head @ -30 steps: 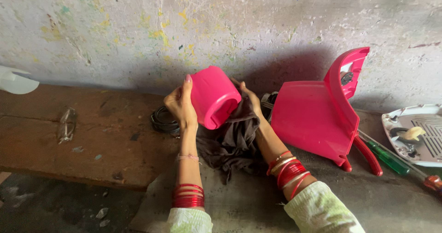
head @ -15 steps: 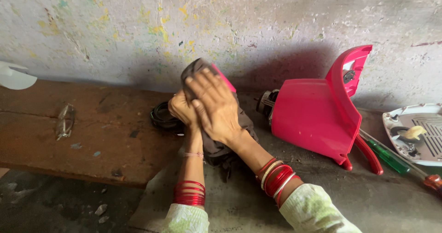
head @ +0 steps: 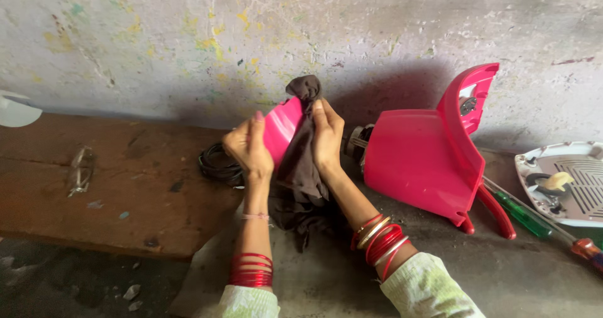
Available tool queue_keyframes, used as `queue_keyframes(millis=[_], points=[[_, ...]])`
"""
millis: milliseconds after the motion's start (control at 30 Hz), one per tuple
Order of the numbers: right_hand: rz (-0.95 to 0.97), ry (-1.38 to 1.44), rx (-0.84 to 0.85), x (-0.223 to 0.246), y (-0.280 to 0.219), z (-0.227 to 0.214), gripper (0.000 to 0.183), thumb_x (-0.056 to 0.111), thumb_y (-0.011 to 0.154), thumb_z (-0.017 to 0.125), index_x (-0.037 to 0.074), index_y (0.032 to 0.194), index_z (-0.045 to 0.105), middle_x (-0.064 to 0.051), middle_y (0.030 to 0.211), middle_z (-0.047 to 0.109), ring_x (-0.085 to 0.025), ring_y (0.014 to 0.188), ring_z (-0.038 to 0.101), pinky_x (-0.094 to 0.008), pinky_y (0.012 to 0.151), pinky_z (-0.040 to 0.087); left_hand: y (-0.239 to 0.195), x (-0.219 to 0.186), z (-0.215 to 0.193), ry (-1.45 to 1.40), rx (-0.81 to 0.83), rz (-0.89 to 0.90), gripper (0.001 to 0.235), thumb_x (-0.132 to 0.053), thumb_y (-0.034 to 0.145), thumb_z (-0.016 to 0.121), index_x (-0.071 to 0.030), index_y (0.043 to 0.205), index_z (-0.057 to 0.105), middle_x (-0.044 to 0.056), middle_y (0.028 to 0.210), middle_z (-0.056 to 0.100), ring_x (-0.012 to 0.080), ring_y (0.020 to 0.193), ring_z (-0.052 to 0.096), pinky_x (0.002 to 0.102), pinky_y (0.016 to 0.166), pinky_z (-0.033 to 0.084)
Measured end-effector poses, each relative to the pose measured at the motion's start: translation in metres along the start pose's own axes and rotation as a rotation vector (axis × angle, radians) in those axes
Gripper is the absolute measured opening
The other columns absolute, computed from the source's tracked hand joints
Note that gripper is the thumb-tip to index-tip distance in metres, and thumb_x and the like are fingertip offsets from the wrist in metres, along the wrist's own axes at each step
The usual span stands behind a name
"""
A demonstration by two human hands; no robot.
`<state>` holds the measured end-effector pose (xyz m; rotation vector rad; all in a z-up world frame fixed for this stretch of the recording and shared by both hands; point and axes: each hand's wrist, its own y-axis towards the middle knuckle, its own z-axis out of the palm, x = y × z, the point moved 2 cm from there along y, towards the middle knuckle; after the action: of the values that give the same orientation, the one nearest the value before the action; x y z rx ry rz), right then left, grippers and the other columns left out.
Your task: The person disassembles a pink mixer grinder by removing plastic components and the internal motor assembly using pliers and a screwdriver.
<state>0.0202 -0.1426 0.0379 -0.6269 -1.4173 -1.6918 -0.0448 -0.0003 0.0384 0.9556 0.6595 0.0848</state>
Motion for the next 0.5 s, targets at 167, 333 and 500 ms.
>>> queue_keyframes(millis=[167, 333, 500], points=[[0.075, 0.336, -0.11, -0.071, 0.033, -0.029, 0.043, 0.023, 0.103, 0.056, -0.009, 0.132, 0.06, -0.003, 0.128, 0.069, -0.009, 0.121, 0.062, -0.022, 0.107, 0.042, 0.001, 0.025, -0.008, -0.234, -0.082, -0.119, 0.05, -0.024, 0.099, 0.072, -0.004, 0.062, 0.045, -0.007, 0.063, 0.038, 0.0091, 0.063, 0.03, 0.03, 0.062, 0.022], [0.23, 0.454, -0.12, -0.078, 0.028, -0.034, 0.042, 0.023, 0.106, 0.057, -0.014, 0.124, 0.066, -0.011, 0.114, 0.071, -0.018, 0.101, 0.063, -0.031, 0.094, 0.049, 0.006, 0.047, -0.012, -0.513, -0.443, -0.69, 0.022, -0.025, 0.089, 0.071, -0.005, 0.091, 0.065, 0.005, 0.09, 0.071, 0.0155, 0.079, 0.068, 0.033, 0.075, 0.057], [-0.086, -0.108, -0.132, -0.006, -0.009, -0.015, 0.036, 0.021, 0.107, 0.052, -0.006, 0.127, 0.067, -0.017, 0.12, 0.074, -0.024, 0.113, 0.067, -0.034, 0.102, 0.049, 0.0, 0.047, -0.003, -0.426, -0.48, -0.968, 0.042, -0.034, 0.088, 0.074, 0.005, 0.106, 0.072, 0.013, 0.108, 0.075, 0.0223, 0.09, 0.072, 0.04, 0.081, 0.06]])
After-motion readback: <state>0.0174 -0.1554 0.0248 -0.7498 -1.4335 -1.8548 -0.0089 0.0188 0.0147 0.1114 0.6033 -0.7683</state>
